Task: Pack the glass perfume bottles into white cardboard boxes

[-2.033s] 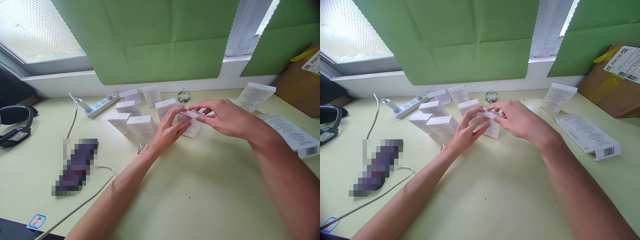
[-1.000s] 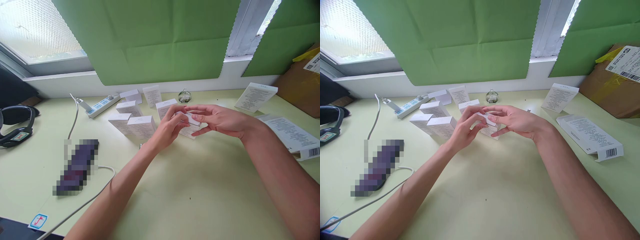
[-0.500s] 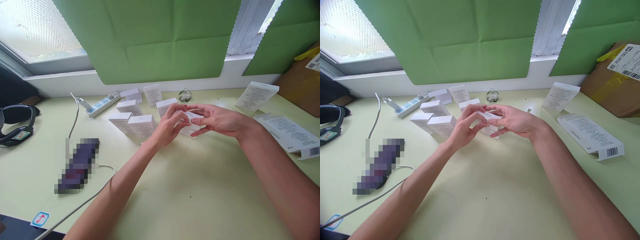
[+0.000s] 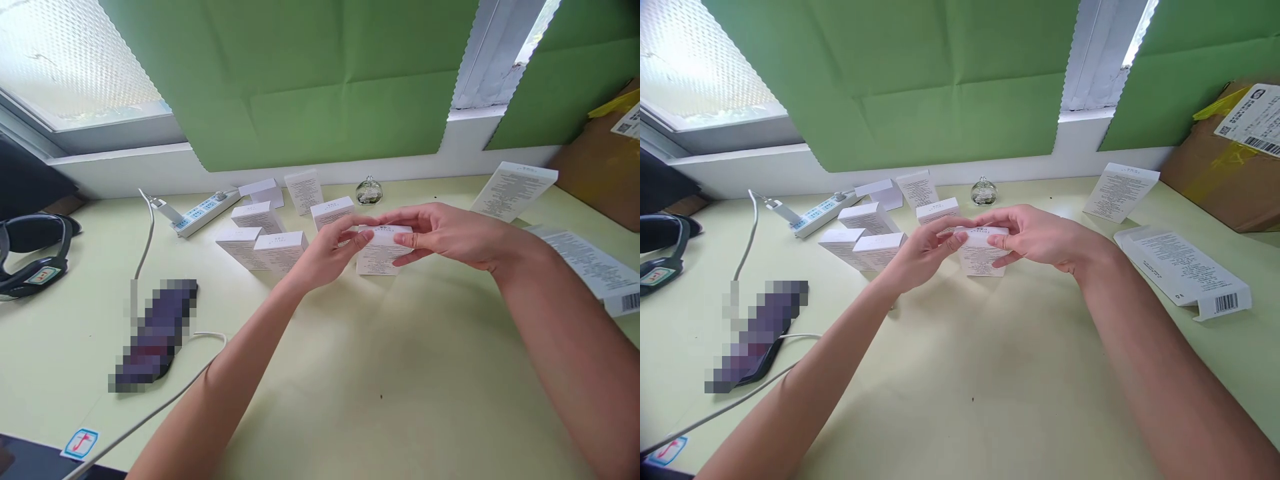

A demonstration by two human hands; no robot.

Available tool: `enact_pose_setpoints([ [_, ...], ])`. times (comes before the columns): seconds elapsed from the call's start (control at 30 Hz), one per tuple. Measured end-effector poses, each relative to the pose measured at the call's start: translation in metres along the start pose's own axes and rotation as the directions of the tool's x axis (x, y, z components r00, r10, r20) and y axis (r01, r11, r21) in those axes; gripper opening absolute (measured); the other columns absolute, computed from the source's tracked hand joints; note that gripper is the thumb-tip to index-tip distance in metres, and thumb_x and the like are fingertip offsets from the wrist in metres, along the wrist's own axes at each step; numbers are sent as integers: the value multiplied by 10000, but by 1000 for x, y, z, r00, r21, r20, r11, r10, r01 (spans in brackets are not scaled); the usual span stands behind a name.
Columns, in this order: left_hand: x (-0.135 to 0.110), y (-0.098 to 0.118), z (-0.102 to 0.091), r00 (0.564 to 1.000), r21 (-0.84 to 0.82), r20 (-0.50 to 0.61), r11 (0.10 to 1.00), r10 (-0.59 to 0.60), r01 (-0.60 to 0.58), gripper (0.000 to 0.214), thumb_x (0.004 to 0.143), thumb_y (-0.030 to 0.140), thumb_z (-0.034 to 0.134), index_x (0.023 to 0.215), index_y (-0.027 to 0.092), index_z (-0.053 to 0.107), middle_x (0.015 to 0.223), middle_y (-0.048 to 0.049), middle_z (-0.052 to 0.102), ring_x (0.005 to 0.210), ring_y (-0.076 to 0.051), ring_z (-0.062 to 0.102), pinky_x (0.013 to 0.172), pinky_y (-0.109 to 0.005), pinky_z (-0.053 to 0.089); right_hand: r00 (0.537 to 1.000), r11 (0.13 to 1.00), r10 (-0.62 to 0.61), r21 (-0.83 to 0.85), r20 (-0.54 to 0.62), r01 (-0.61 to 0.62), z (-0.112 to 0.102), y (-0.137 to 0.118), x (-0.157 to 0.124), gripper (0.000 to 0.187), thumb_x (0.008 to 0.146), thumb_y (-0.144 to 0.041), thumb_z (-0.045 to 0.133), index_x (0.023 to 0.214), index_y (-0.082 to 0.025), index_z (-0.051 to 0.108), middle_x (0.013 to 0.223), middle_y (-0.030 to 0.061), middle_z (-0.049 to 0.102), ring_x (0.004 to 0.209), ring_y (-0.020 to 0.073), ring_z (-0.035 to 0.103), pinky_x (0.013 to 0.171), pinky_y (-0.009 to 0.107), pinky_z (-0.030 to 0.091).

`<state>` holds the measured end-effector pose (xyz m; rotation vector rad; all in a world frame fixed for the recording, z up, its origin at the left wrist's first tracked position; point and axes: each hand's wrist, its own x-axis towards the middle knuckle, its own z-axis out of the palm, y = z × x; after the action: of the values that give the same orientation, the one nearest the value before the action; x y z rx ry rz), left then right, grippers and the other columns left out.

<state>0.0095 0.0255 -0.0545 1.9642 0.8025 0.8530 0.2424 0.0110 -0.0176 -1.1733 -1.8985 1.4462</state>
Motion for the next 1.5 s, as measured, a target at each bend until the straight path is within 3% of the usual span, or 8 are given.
enact_pose_setpoints([
  [0.17, -1, 5, -6, 1000, 104, -12, 995, -6, 7, 249, 965, 390, 595, 1177, 294, 683, 1180, -57, 677, 1028, -188, 663, 883, -351, 561, 999, 1000, 15, -11, -36, -15, 7, -1, 1, 353, 966, -396, 569, 1311, -421, 639, 1397, -21, 622, 1231, 281, 631, 890, 475, 651],
  [0.53, 0, 6, -3, 975, -218, 67, 951, -211, 221, 342, 955, 321, 613, 1290, 255, 639, 1138, -92, 717, 1049, -227, 681, 925, -440, 547, 995, 997, 76, 25, -58, -74, 11, -2, 3, 346, 936, -362, 611, 1280, -381, 645, 1368, -2, 635, 1134, 260, 683, 904, 449, 647],
  [0.6, -1, 9, -2, 974, -175, 49, 958, -220, 226, 368, 964, 333, 594, 1325, 264, 618, 1153, -92, 711, 1077, -230, 667, 957, -446, 524, 994, 995, 94, 44, -54, -91, 10, -2, 3, 351, 935, -369, 617, 1285, -373, 636, 1375, 3, 624, 1140, 254, 675, 912, 439, 642],
  [0.77, -2, 22, -10, 994, 89, 104, 996, -39, 30, 327, 995, 257, 522, 1294, 298, 649, 1333, -48, 639, 1269, -220, 554, 1026, -363, 469, 998, 999, 53, 10, -27, -53, 8, -1, 3, 328, 952, -435, 581, 1272, -392, 641, 1392, -10, 594, 1218, 243, 604, 924, 411, 630],
  [0.97, -6, 34, -21, 981, 395, 195, 915, 6, -84, 373, 1006, 205, 464, 1325, 309, 629, 1253, -38, 687, 1063, -196, 645, 872, -340, 526, 1000, 990, -4, -140, 26, 7, 4, -1, 3, 362, 927, -449, 595, 1284, -389, 611, 1186, 10, 680, 1037, 223, 658, 847, 388, 608],
  [1.13, -7, 34, -19, 992, 461, 122, 883, 35, -88, 345, 1001, 245, 488, 1306, 281, 645, 1165, -46, 708, 1046, -191, 647, 836, -313, 537, 996, 932, -76, -358, -37, 58, 9, 1, 6, 373, 876, -297, 638, 1240, -351, 575, 990, -11, 703, 798, 188, 670, 651, 317, 513],
  [1.3, -8, 36, -23, 991, 548, 108, 828, 75, -122, 406, 1009, 214, 450, 1380, 315, 582, 948, -23, 715, 797, -145, 632, 685, -267, 496, 985, 902, -171, -407, -32, 143, 12, 4, 9, 419, 881, -239, 601, 1286, -336, 554, 957, -11, 705, 755, 175, 656, 626, 289, 474],
  [1.5, -11, 44, -27, 988, 532, 155, 844, -18, -68, 389, 1032, 339, 446, 1407, 341, 548, 1160, -46, 671, 857, -146, 617, 662, -252, 473, 977, 899, -208, -400, -40, 175, 13, 6, 10, 371, 897, -281, 589, 1267, -297, 601, 1109, 29, 708, 862, 199, 668, 687, 315, 500],
])
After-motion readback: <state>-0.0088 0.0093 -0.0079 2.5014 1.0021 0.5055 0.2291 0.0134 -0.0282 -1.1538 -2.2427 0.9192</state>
